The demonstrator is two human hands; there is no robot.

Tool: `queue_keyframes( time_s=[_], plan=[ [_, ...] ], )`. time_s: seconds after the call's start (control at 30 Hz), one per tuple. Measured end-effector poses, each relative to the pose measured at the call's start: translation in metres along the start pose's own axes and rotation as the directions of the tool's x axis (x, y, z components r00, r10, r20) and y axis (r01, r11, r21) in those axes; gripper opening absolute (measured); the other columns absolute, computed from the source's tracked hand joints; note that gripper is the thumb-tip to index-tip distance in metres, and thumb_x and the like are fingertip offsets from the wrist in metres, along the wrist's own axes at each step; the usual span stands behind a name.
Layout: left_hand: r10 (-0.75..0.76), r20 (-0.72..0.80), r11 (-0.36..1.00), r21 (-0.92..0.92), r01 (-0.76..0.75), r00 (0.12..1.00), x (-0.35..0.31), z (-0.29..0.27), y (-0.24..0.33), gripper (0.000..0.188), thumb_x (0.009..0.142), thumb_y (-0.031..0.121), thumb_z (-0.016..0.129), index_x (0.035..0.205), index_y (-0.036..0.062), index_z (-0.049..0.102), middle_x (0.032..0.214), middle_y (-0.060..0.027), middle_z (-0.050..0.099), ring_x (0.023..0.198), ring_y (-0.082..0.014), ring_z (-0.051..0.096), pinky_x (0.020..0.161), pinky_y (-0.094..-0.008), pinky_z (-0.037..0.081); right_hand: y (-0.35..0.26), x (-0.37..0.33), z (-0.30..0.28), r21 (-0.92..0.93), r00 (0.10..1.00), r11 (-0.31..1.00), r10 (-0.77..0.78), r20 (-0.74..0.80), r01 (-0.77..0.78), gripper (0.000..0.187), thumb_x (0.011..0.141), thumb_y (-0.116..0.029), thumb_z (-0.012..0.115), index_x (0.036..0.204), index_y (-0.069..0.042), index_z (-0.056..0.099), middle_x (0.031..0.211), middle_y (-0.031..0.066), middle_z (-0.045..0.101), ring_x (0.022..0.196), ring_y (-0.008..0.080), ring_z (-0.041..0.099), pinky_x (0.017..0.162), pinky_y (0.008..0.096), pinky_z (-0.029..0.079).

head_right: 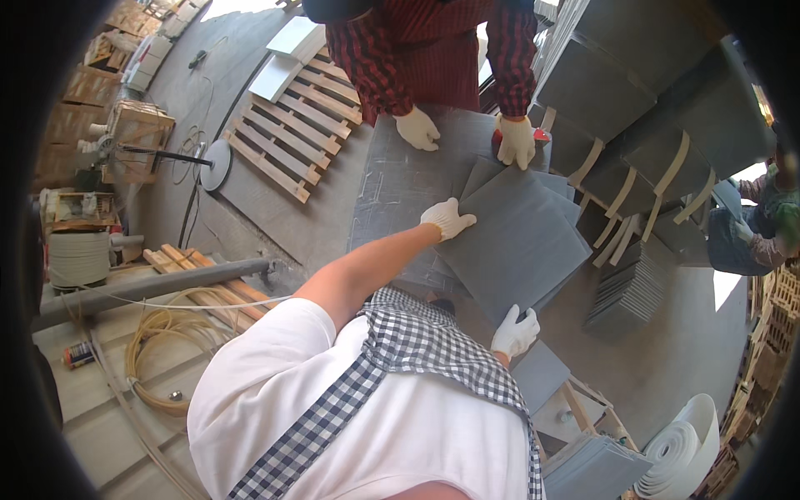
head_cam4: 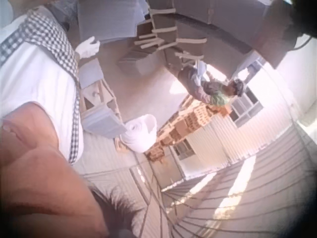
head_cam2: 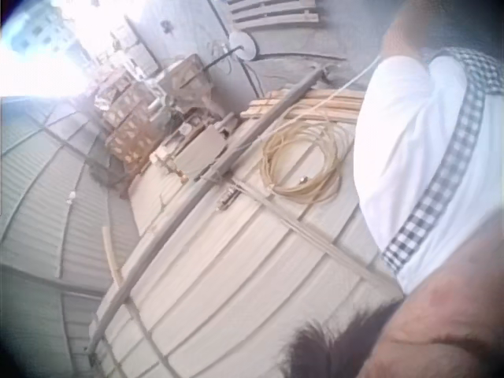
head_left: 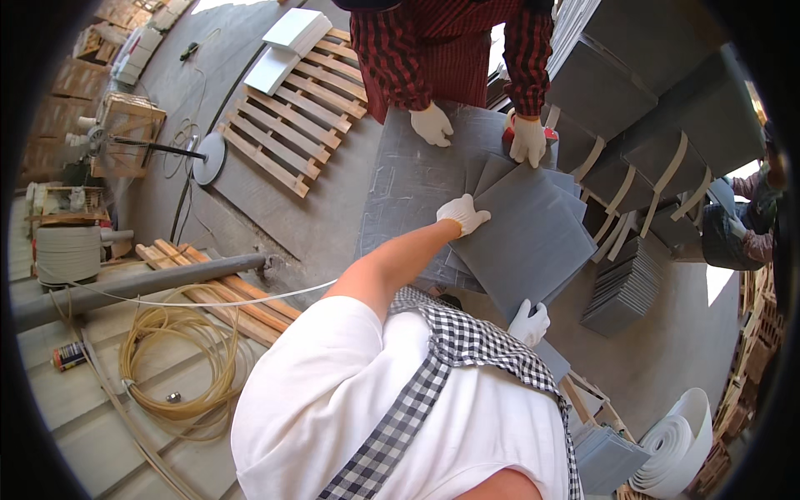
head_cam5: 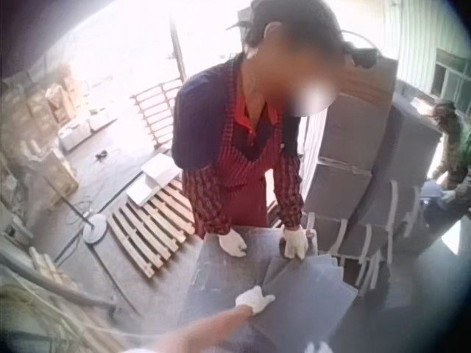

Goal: The person stacks gray rectangular panels on a wooden pallet while wearing white gloves. They repeatedly pick up panels, align them, and place them in a growing stack, occasionally adjusting the pile to maintain alignment.

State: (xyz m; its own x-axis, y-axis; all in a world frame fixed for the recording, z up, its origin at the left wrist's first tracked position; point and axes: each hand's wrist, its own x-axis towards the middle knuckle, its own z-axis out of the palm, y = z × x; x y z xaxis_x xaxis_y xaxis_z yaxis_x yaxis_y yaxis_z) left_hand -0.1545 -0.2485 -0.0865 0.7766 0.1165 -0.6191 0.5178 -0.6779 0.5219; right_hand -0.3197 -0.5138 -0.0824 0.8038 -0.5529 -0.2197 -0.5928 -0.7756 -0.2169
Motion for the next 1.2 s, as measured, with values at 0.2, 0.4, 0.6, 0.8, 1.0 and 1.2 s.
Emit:
queue_keyframes(
  time_s=[0.2,0.4,0.6,0.8,1.0,1.2],
  plan=[
    [0.035,0.028,0.999,-0.024,-0.034,0.999,-0.014,-0.016,0.004,0.068,0.092,0.061,0.055,0.12,-0.0004,0.063,0.118,-0.022,0.069,0.112,-0.0379,0.066,0.096,-0.0458,0.051,0.031,0.036,0.046,0.474,0.974,0.856,0.139,0.176,-0.208,0.061,0.097,-0.05,0.059,0.13,0.002,0.058,0.108,0.0125,0.067,0.099,0.0263,0.065,0.084,0.039,0.052],
    [0.065,-0.002,0.987,-0.144,-0.065,0.998,-0.017,-0.019,-0.001,0.066,0.094,0.062,0.051,0.109,-0.0004,0.069,0.11,-0.0215,0.071,0.104,-0.0379,0.068,0.093,-0.0453,0.051,0.019,0.079,0.027,0.762,0.917,0.51,0.231,0.326,-0.4,0.057,0.101,-0.048,0.056,0.111,0.008,0.067,0.107,0.009,0.07,0.092,0.0187,0.066,0.076,0.0339,0.054],
    [-0.007,-0.092,0.967,-0.255,-0.017,0.996,-0.046,-0.052,-0.058,0.066,0.091,0.063,0.054,0.098,-0.0013,0.068,0.098,-0.0243,0.07,0.098,-0.0407,0.067,0.087,-0.0465,0.051,-0.057,0.018,0.0,0.865,0.96,0.429,0.212,0.183,-0.259,0.052,0.103,-0.042,0.054,0.107,0.008,0.067,0.099,0.0082,0.07,0.089,0.0171,0.065,0.08,0.0316,0.053],
    [-0.136,-0.321,0.96,-0.278,0.044,0.937,-0.062,-0.081,-0.19,0.069,0.091,0.067,0.053,0.088,-0.0003,0.068,0.087,-0.0252,0.069,0.088,-0.042,0.068,0.079,-0.0467,0.05,-0.133,-0.059,0.03,0.74,0.99,0.662,0.024,0.141,-0.121,0.048,0.103,-0.042,0.056,0.096,0.004,0.069,0.085,0.0024,0.066,0.079,0.0125,0.058,0.074,0.0317,0.047],
    [-0.309,-0.379,0.938,-0.272,0.214,0.872,-0.051,-0.106,-0.297,0.071,0.092,0.068,0.05,0.08,0.0006,0.067,0.084,-0.0237,0.069,0.084,-0.042,0.066,0.076,-0.0488,0.05,-0.205,-0.074,0.096,0.467,0.963,0.884,-0.154,0.222,0.033,0.051,0.1,-0.05,0.054,0.092,-0.001,0.067,0.081,0.0176,0.067,0.075,0.03,0.063,0.073,0.039,0.048],
    [-0.289,-0.486,0.931,-0.345,0.123,0.825,0.0,-0.122,-0.329,0.069,0.094,0.062,0.056,0.073,-0.0034,0.063,0.064,-0.017,0.059,0.061,-0.0258,0.054,0.064,-0.0406,0.044,-0.241,-0.042,0.127,0.156,0.85,0.917,-0.399,0.343,0.367,0.053,0.096,-0.053,0.053,0.097,-0.001,0.065,0.095,0.0257,0.068,0.092,0.0458,0.064,0.077,0.0516,0.049]
  ],
)
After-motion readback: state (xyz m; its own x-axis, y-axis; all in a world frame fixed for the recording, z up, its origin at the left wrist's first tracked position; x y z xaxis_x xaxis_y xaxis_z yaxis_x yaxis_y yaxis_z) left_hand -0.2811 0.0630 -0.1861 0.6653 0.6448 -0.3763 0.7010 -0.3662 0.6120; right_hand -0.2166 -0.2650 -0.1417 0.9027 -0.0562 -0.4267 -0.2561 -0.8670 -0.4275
